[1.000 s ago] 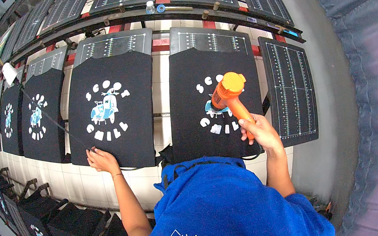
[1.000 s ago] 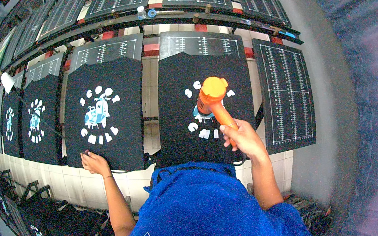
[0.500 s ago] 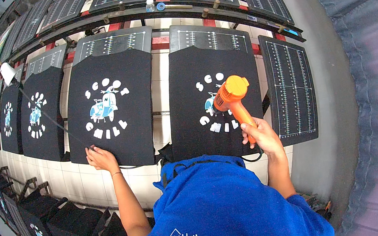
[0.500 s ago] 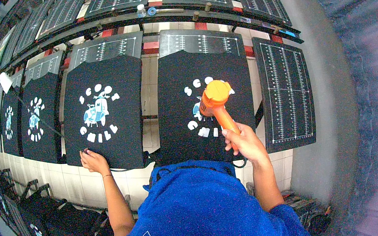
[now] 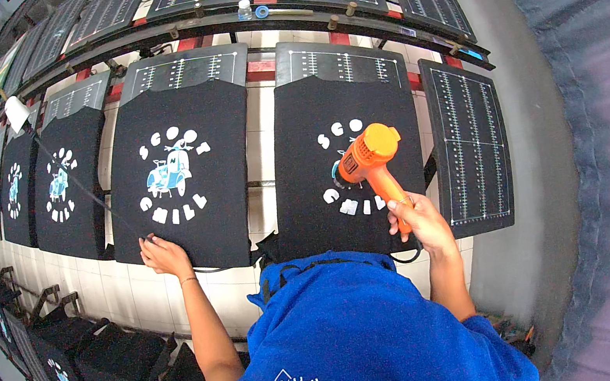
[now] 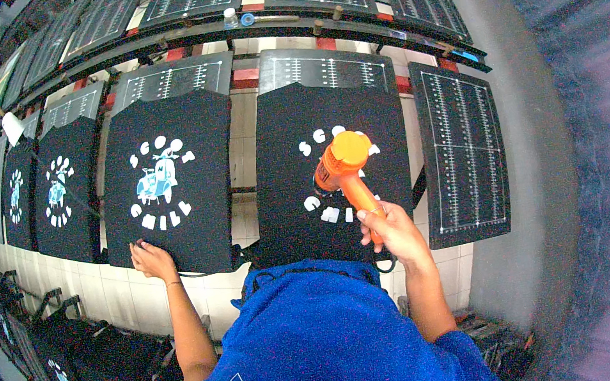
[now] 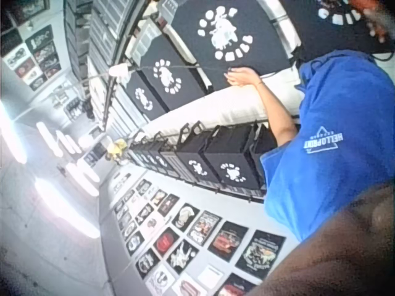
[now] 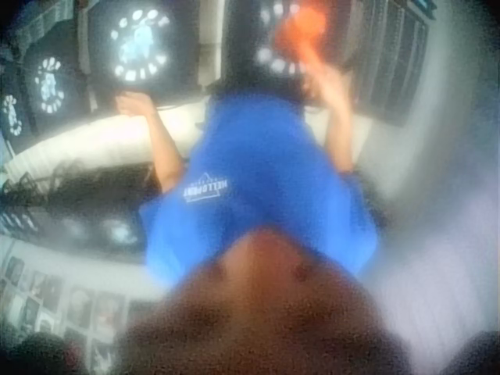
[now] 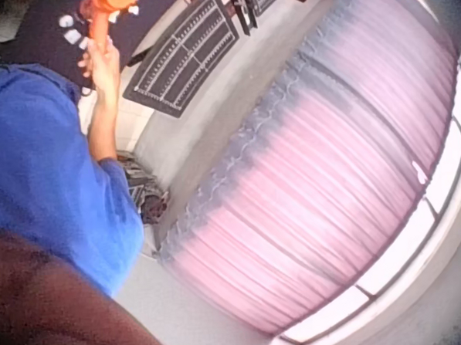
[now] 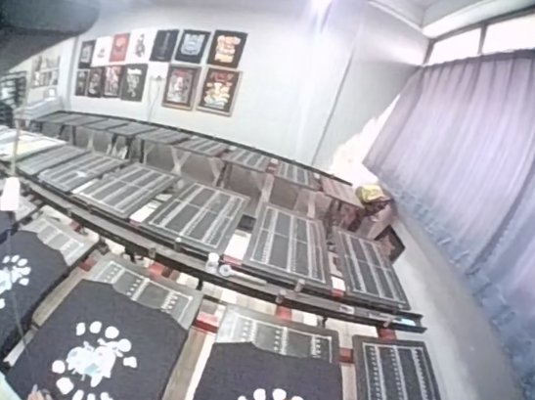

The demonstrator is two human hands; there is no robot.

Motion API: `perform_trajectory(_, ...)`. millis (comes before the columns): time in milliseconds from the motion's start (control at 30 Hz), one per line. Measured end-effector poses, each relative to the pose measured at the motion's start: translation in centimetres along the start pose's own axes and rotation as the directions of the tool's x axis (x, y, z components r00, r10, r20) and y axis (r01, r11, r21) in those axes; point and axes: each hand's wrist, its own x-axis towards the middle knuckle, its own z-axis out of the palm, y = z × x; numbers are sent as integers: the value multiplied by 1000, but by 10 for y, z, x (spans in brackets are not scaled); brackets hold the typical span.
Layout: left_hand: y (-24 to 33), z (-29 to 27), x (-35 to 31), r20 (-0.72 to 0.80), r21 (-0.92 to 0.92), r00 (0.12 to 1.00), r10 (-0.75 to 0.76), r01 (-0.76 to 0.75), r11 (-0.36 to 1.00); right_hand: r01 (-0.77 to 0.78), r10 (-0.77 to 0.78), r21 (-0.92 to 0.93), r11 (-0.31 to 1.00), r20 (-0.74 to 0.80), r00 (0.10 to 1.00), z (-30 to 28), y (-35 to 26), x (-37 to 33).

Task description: The person uses a heat gun to dry ink on black t-shirts laid out on printing boards. They move along the rows of boards, applying heat to the printed design on each shirt.

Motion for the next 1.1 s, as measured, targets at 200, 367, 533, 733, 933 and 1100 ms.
perform_trajectory(200,-3,2,1,-14,-11,1000,2,-2,1000,-17,21,-65,998,63,998,11,-10,3)
perform_trajectory(367,5,-1,-1,-24,-21,999,-30,29,999,24,-19,-102,995,47,999,15,-6,6)
perform_trajectory(533,7,-4,-1,-7,23,999,-35,35,999,43,-37,-101,994,64,997,14,-9,5)
perform_trajectory(733,7,1,-2,-4,25,999,-48,49,999,56,-48,-88,995,89,995,6,-3,10)
perform_trajectory(933,-26,7,0,-37,-118,998,45,-49,992,76,-67,-94,993,90,994,0,-7,21)
perform_trajectory(1100,-48,-21,4,21,-259,997,72,-64,964,91,-92,21,996,59,994,-25,3,16)
